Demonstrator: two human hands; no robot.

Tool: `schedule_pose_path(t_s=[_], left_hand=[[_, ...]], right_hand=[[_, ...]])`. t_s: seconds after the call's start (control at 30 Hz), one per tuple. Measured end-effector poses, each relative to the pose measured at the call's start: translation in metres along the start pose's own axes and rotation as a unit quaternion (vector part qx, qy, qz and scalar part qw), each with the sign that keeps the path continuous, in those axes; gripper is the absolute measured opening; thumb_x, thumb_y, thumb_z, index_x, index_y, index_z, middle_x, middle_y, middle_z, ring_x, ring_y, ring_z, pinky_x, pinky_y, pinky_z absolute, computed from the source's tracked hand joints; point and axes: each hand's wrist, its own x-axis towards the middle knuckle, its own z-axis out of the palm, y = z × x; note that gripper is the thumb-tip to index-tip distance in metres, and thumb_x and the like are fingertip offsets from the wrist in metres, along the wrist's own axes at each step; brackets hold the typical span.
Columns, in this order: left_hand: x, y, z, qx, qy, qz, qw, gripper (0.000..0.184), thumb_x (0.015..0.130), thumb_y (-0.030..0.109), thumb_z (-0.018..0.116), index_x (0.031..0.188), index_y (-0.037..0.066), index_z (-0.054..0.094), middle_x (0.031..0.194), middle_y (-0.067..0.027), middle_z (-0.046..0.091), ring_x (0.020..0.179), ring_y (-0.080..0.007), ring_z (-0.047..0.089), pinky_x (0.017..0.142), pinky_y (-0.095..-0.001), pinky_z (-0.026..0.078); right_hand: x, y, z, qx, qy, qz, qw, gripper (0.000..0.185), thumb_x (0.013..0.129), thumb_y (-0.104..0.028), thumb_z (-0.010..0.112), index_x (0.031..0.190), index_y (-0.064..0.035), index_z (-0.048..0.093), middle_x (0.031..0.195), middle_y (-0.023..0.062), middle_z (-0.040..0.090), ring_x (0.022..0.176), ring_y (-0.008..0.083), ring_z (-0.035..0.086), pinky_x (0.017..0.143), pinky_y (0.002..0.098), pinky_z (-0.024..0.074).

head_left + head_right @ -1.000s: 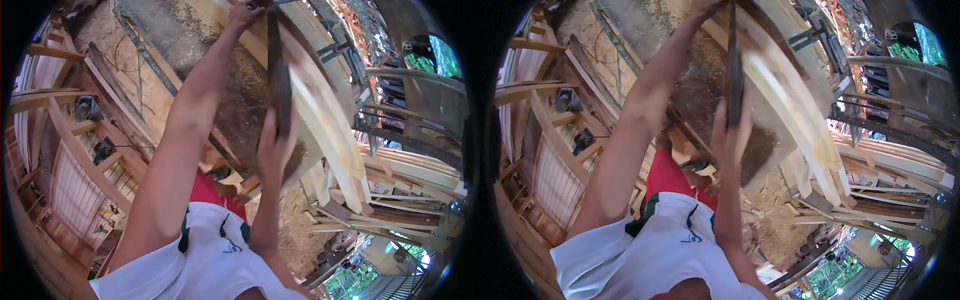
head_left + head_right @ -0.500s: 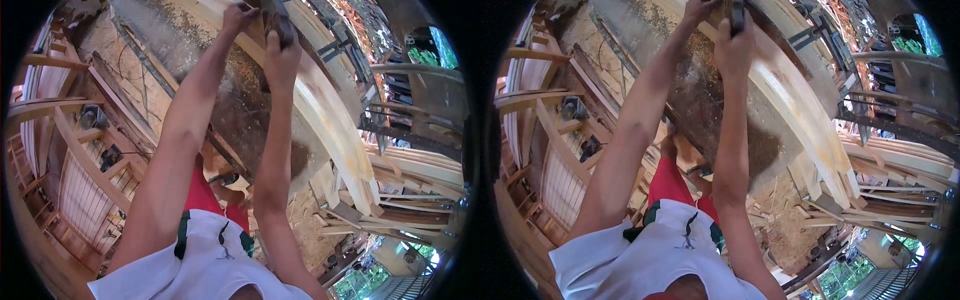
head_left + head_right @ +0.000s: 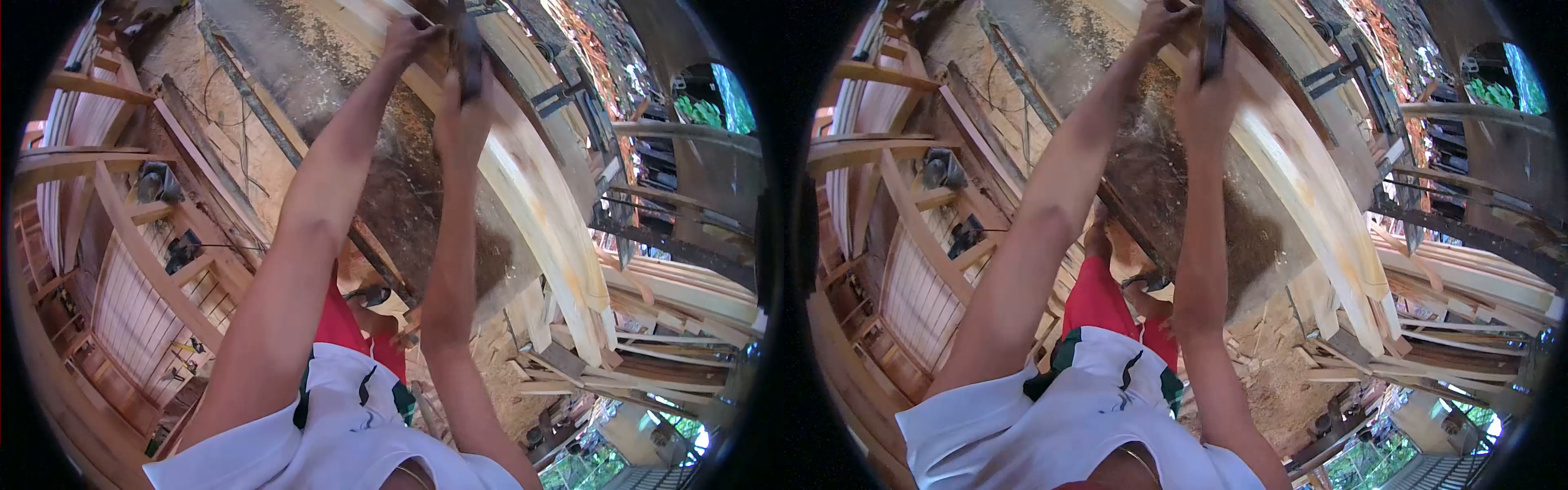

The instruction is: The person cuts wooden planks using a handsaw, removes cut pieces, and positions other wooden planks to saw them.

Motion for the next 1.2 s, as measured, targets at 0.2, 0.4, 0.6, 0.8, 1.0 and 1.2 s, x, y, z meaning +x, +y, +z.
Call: schedule_pose_path(t_s=[0.2,0.4,0.6,0.8,1.0,1.2], left_hand=[[0.007,-0.013,0.007,0.005,0.022,0.019,1.0,0.046,0.08,0.047,0.084,0.089,0.003,0.077,0.082,-0.0123,0.076,0.077,-0.0239,0.074,0.074,-0.0392,0.057],[-0.002,0.0,0.004,-0.029,0.018,0.01,0.999,0.035,0.086,0.035,0.081,0.089,0.0,0.075,0.078,-0.0123,0.074,0.07,-0.0178,0.069,0.066,-0.0372,0.055],[0.01,-0.01,0.004,-0.012,-0.001,0.015,1.0,0.045,0.08,0.046,0.084,0.093,0.003,0.078,0.088,-0.0138,0.077,0.083,-0.0249,0.075,0.077,-0.0398,0.058],[0.004,-0.011,0.002,-0.069,-0.021,0.028,0.997,0.038,0.087,0.036,0.08,0.092,-0.001,0.074,0.079,-0.013,0.074,0.074,-0.0212,0.071,0.069,-0.0386,0.056],[-0.004,0.002,0.001,0.002,0.011,-0.007,1.0,0.048,0.081,0.048,0.082,0.098,0.004,0.079,0.092,-0.0142,0.078,0.086,-0.0264,0.075,0.08,-0.0394,0.058],[0.019,-0.027,0.016,0.019,0.006,0.028,0.999,0.051,0.081,0.051,0.08,0.1,0.004,0.077,0.091,-0.0148,0.077,0.085,-0.029,0.074,0.079,-0.04,0.057]], right_hand=[[-0.123,-0.055,-0.086,-0.039,-0.064,0.146,0.987,0.055,0.102,-0.017,0.054,0.152,0.0025,0.042,0.128,0.0221,0.065,0.11,0.0281,0.066,0.096,0.0394,0.0504],[-0.255,-0.101,-0.165,0.068,-0.054,0.316,0.945,0.06,0.097,-0.008,0.054,0.154,0.0029,0.037,0.143,0.0222,0.056,0.131,0.029,0.057,0.11,0.0408,0.0436],[0.014,0.005,0.003,-0.007,-0.022,0.032,0.999,0.041,0.1,-0.023,0.061,0.131,0.004,0.059,0.113,0.0194,0.068,0.094,0.0244,0.063,0.087,0.0366,0.0499],[-0.136,-0.077,-0.093,-0.029,-0.05,0.187,0.981,0.047,0.101,-0.016,0.058,0.143,0.0042,0.051,0.128,0.0177,0.063,0.11,0.0236,0.062,0.099,0.0368,0.0471],[-0.231,-0.102,-0.154,0.037,-0.047,0.235,0.97,0.056,0.098,-0.004,0.055,0.151,0.006,0.04,0.143,0.0195,0.056,0.132,0.0258,0.056,0.11,0.0367,0.0421],[0.018,0.006,0.008,0.047,0.013,-0.024,0.999,0.033,0.101,-0.026,0.061,0.117,0.0033,0.063,0.098,0.0138,0.066,0.085,0.0239,0.061,0.084,0.0363,0.0495]])
